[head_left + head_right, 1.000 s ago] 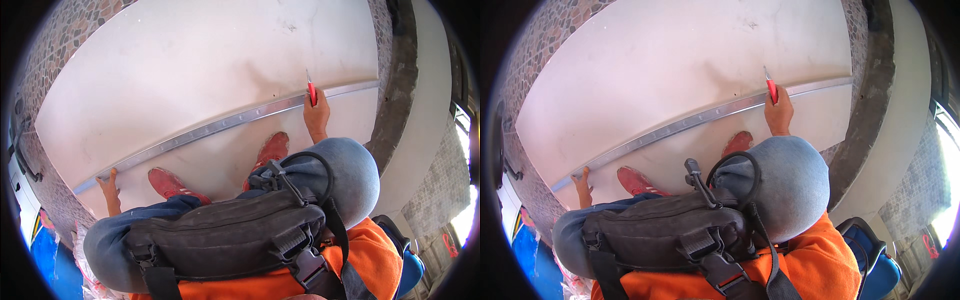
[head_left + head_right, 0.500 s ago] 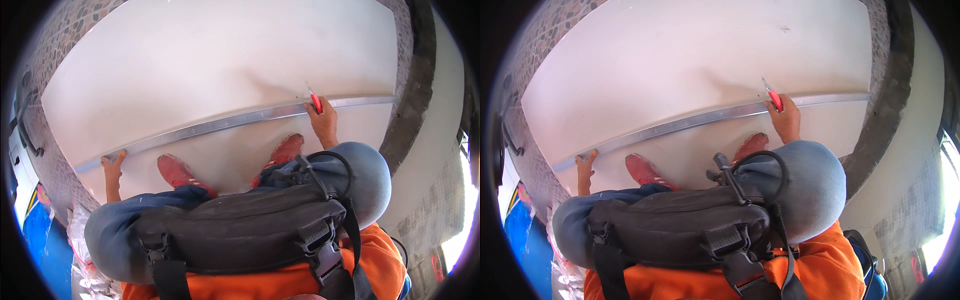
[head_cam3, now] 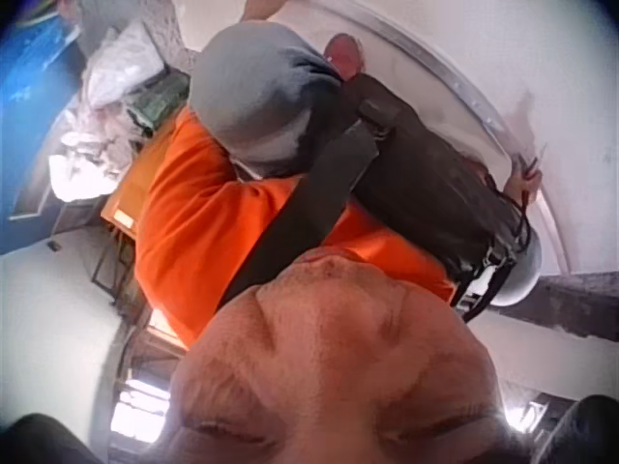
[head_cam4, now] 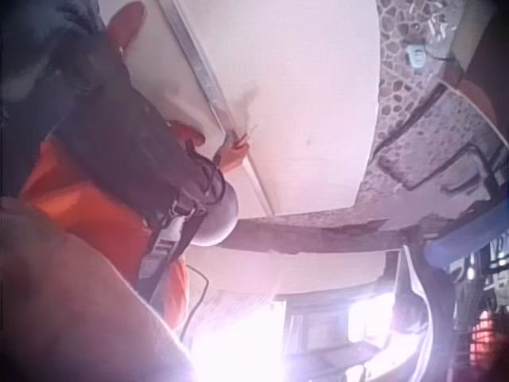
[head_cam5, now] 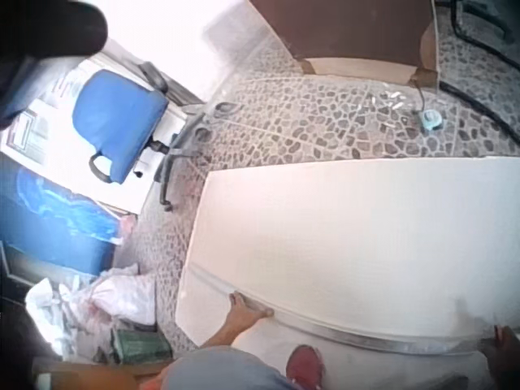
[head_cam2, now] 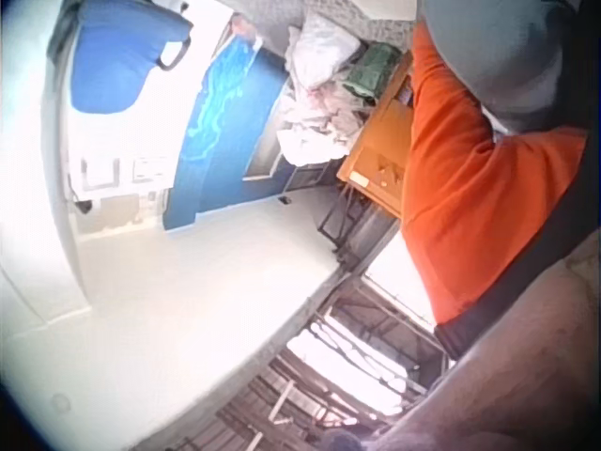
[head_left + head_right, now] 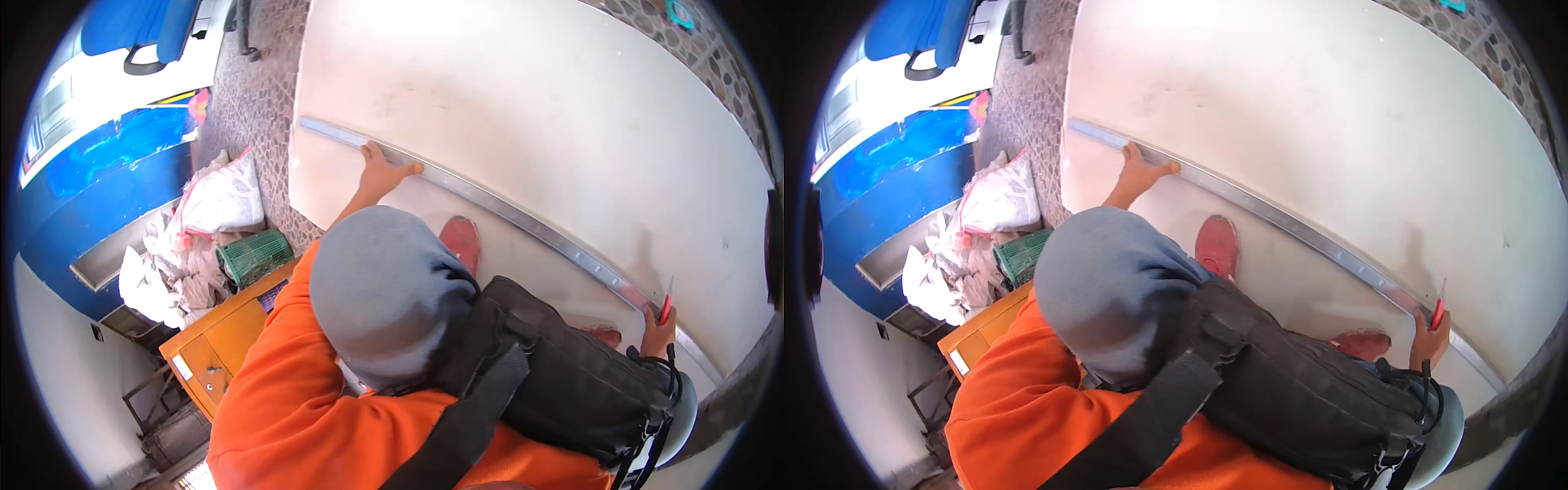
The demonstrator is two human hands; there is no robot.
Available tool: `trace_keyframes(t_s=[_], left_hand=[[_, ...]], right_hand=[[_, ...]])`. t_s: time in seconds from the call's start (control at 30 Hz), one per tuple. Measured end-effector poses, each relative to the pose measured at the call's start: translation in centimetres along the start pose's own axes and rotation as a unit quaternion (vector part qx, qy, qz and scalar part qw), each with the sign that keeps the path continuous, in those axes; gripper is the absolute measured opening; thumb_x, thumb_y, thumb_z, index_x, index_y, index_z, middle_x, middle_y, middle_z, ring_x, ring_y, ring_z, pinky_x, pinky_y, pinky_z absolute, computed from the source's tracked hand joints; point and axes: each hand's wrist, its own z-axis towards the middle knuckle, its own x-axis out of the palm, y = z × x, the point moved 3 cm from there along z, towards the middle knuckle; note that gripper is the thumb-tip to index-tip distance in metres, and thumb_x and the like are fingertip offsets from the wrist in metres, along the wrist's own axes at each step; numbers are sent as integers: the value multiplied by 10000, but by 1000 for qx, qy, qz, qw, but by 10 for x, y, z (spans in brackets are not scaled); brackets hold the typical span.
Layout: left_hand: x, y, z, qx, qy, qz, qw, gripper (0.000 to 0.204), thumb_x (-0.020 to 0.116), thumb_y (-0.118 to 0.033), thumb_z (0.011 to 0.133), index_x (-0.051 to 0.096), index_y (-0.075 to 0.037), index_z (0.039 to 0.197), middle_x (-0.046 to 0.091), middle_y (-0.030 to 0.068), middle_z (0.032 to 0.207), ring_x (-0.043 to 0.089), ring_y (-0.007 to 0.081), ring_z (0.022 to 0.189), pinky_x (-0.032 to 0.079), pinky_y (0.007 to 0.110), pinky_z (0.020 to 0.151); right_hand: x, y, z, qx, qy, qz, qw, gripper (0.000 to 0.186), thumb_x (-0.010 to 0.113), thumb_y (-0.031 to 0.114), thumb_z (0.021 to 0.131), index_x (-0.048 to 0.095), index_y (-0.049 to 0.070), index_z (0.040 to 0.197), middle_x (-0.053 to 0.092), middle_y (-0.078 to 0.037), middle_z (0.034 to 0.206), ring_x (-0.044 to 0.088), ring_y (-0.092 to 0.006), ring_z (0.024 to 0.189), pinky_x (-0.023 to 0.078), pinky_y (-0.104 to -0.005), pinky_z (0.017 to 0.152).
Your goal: The person measures a large white board with a tape measure, marks it with a pencil, and then uses a utility knife and a straight edge to score and cut the board.
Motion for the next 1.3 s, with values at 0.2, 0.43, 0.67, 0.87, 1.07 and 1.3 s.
trace_keyframes(t_s=[0.2,0.43,0.67,0.87,1.07,1.3], left_hand=[[-14,-7,2,-26,7,-3,1000,1417,808,-608,609,-40,140,1463,-49,371,1530,185,434,1439,316,378,1129],[-2,-3,1,-33,-2,-12,999,1388,804,-601,622,-21,117,1476,-31,335,1548,252,437,1413,322,393,1129],[-5,25,19,-254,-149,-348,890,1124,803,-502,668,244,101,1435,251,262,1476,442,391,1268,453,484,983],[-12,21,38,-326,-103,-319,884,875,753,-454,710,466,130,1295,429,275,1354,541,353,1129,521,437,853],[-13,17,30,-304,-152,-344,875,704,729,-377,700,581,154,1140,591,261,1184,610,338,1014,513,426,822],[-9,25,33,-311,-181,-336,870,688,731,-360,669,590,153,1105,617,265,1136,619,336,998,510,406,824]], right_hand=[[12,12,17,11,25,29,999,393,795,260,761,528,28,932,513,-92,740,474,-240,686,427,-353,664],[11,7,21,37,47,5,998,390,797,249,760,528,27,934,509,-88,737,470,-238,686,426,-350,667],[9,-1,16,-29,48,32,998,505,806,169,726,566,56,1155,618,-151,1014,598,-301,947,465,-392,858],[15,-17,10,-156,55,-59,985,631,789,45,687,528,80,1261,588,-165,1200,554,-363,1115,448,-441,949],[18,-17,9,-175,43,-72,981,596,762,28,711,532,86,1257,597,-158,1174,553,-368,1096,452,-449,920],[19,-17,10,-200,50,-72,976,596,760,28,712,530,79,1260,595,-158,1171,549,-373,1099,446,-448,928]])
